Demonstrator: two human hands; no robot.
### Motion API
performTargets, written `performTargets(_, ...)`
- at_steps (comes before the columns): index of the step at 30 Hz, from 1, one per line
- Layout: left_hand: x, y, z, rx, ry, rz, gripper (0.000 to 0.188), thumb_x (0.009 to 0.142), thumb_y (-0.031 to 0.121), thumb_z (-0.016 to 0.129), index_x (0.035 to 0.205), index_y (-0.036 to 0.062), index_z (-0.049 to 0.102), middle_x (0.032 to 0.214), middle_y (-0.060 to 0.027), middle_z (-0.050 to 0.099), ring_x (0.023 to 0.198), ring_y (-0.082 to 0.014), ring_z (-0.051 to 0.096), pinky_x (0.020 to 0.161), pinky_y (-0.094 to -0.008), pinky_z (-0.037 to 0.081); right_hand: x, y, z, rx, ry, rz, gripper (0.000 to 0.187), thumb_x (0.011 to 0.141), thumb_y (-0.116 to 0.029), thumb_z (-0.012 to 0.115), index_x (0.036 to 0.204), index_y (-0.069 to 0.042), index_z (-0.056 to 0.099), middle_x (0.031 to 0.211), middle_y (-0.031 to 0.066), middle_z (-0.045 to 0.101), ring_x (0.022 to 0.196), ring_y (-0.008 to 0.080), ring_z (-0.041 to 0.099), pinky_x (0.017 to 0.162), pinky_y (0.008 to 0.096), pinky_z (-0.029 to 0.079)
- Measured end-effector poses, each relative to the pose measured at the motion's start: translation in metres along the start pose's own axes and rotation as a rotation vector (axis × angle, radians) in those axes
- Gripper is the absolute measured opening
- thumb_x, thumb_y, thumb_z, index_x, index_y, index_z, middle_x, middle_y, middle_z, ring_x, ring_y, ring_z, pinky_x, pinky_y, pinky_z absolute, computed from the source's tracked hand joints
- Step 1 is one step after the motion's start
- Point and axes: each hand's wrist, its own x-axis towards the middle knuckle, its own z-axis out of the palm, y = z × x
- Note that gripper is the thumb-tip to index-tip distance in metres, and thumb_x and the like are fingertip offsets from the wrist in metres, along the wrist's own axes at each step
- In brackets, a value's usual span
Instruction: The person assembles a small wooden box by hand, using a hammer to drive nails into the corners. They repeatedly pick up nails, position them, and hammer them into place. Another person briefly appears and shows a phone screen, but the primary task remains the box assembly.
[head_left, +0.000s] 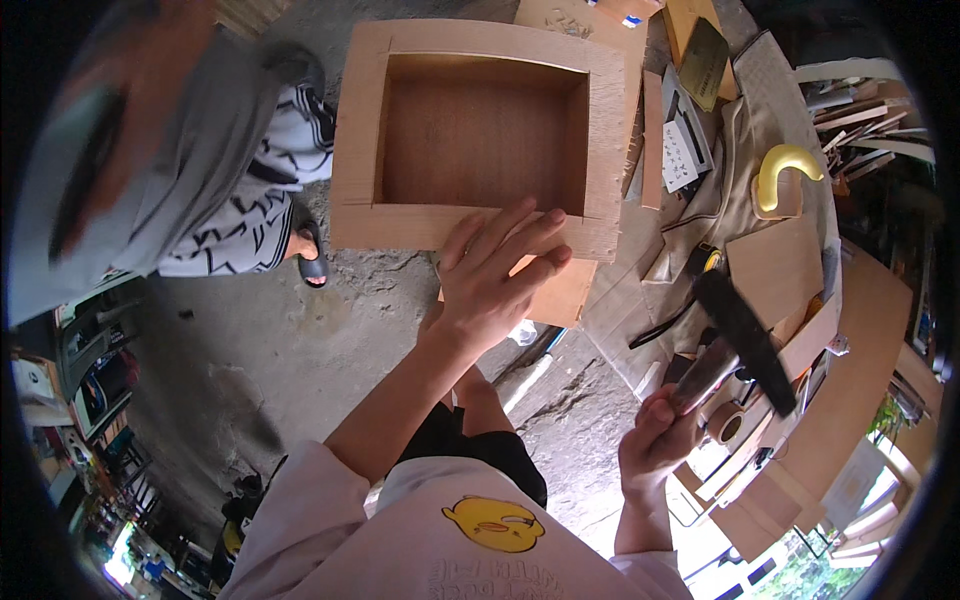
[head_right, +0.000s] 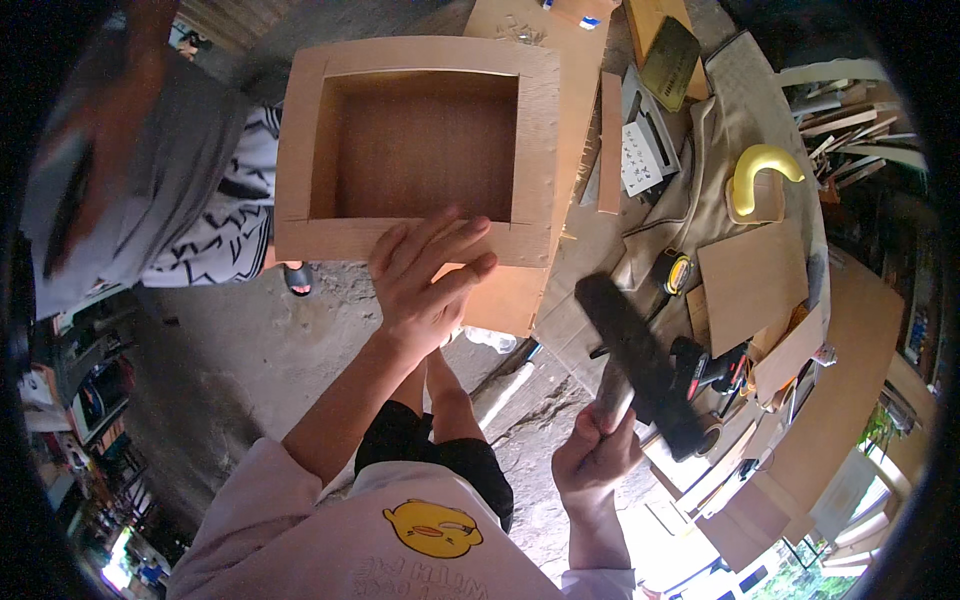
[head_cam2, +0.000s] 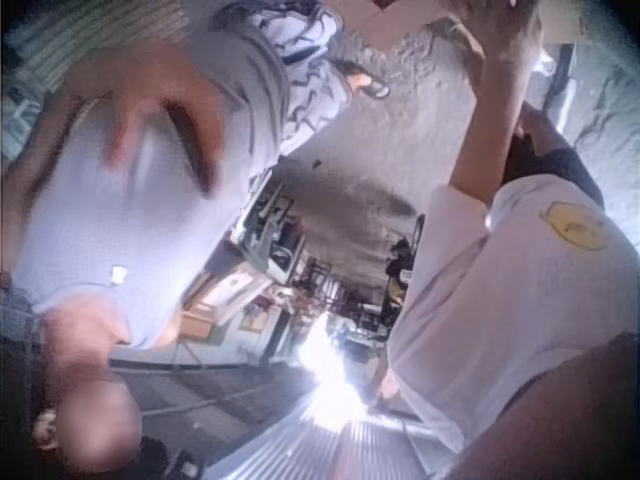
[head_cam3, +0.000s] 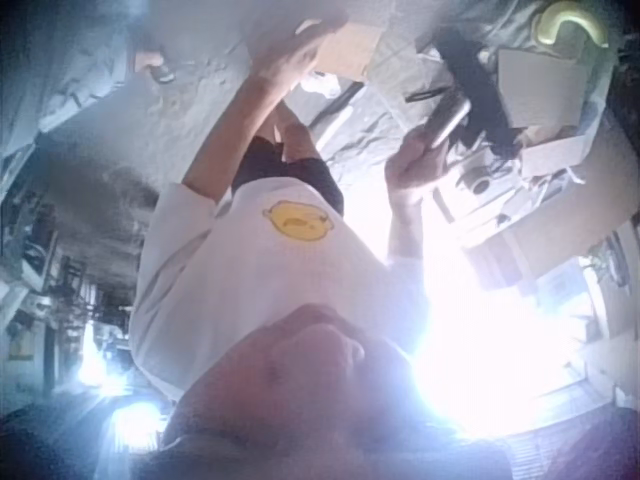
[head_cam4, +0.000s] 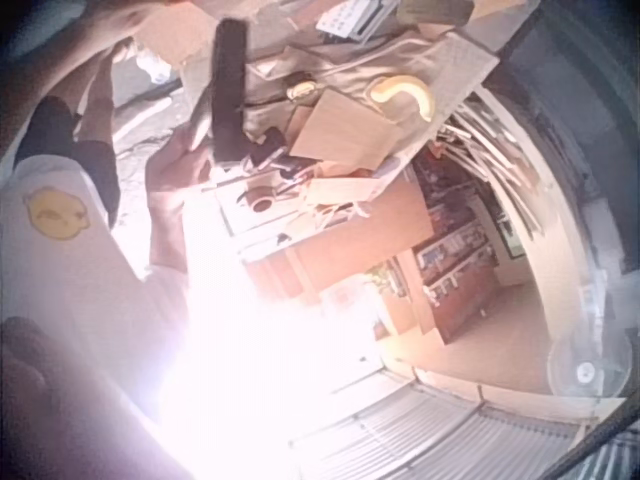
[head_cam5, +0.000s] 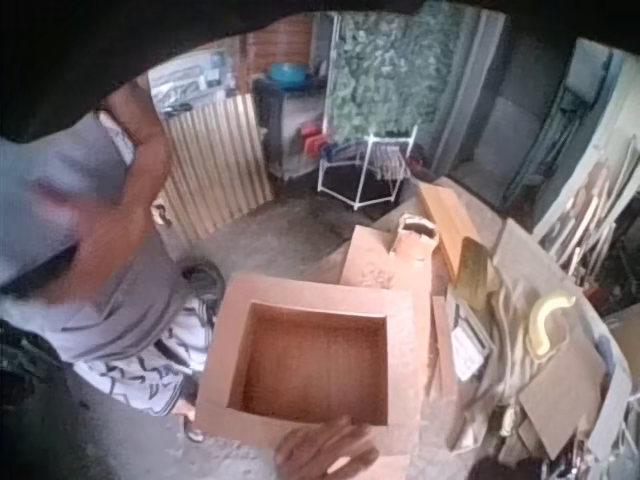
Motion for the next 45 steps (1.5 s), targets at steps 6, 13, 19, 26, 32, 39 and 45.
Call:
performTargets(6, 0.002, 0.008, -0.020, 0.024, -0.179, -0.033, 0.038, 0.083, 0.019, 0.081, 0.117, 0.0302, 0.069, 0.136, 0.0043, 0.067, 0.129, -0.0197, 0.059, 0.112, -0.0438, 0.032, 0.016, 0.007, -0.001, 0.034, -0.126, 0.148, 0.019, 0.105, -0.016, 0.055, 0.094, -0.001, 0.054, 0.063, 0.0156, 0.054, 0.049, 0.0287, 0.057, 0.047, 0.0361, 0.041)
performTargets(13, 0.100, 0.003, -0.068, -0.049, -0.634, -0.065, 0.050, 0.077, 0.035, 0.087, 0.111, 0.0076, 0.063, 0.103, -0.0111, 0.070, 0.096, -0.0290, 0.069, 0.085, -0.0418, 0.052, 0.026, 0.099, 0.047, -0.203, 0.087, 0.188, 0.019, 0.103, -0.019, 0.062, 0.100, -0.001, 0.058, 0.074, 0.0164, 0.064, 0.060, 0.0389, 0.065, 0.052, 0.0415, 0.049)
performTargets(19, 0.130, -0.026, -0.079, -0.153, -1.071, -0.145, 0.046, 0.073, 0.041, 0.088, 0.089, 0.0060, 0.063, 0.081, -0.0110, 0.067, 0.075, -0.0276, 0.070, 0.068, -0.0408, 0.055, 0.037, 0.136, 0.071, -0.285, 0.077, 0.156, 0.032, 0.096, -0.026, 0.072, 0.109, -0.001, 0.060, 0.093, 0.0175, 0.063, 0.087, 0.0390, 0.062, 0.076, 0.0464, 0.051)
performTargets(26, 0.108, -0.006, -0.066, -0.166, -0.928, -0.278, 0.054, 0.077, 0.052, 0.087, 0.090, 0.0063, 0.061, 0.079, -0.0117, 0.066, 0.065, -0.0272, 0.069, 0.059, -0.0382, 0.056, 0.109, 0.088, 0.068, -0.150, 0.180, 0.098, 0.016, 0.097, -0.011, 0.065, 0.108, 0.000, 0.060, 0.100, 0.0168, 0.060, 0.095, 0.0375, 0.059, 0.087, 0.0482, 0.046)
performTargets(32, 0.140, -0.001, -0.032, -0.324, -0.973, -0.542, 0.041, 0.093, 0.039, 0.075, 0.097, 0.0045, 0.053, 0.085, -0.0167, 0.066, 0.073, -0.0337, 0.071, 0.062, -0.0405, 0.057, 0.248, 0.061, 0.114, 0.069, 0.058, -0.094, 0.010, 0.090, 0.004, 0.064, 0.099, 0.000, 0.066, 0.095, 0.0167, 0.064, 0.088, 0.0377, 0.061, 0.078, 0.0454, 0.049)
performTargets(39, 0.165, -0.014, -0.011, -0.524, -0.979, -0.734, 0.029, 0.101, 0.026, 0.067, 0.101, 0.0024, 0.050, 0.081, -0.0161, 0.065, 0.065, -0.0254, 0.069, 0.057, -0.0362, 0.053, 0.348, 0.044, 0.169, 0.181, -0.111, -0.327, 0.013, 0.088, -0.003, 0.071, 0.101, -0.003, 0.068, 0.099, 0.0137, 0.063, 0.097, 0.0349, 0.063, 0.083, 0.0443, 0.052)
performTargets(45, 0.167, -0.023, -0.009, -0.614, -0.988, -0.818, 0.025, 0.102, 0.026, 0.067, 0.095, 0.0039, 0.056, 0.073, -0.0064, 0.058, 0.061, -0.0113, 0.055, 0.056, -0.0280, 0.046, 0.356, 0.043, 0.179, 0.007, -0.223, -0.360, 0.012, 0.093, -0.012, 0.064, 0.102, -0.004, 0.063, 0.099, 0.0122, 0.062, 0.101, 0.0320, 0.062, 0.088, 0.0447, 0.053)
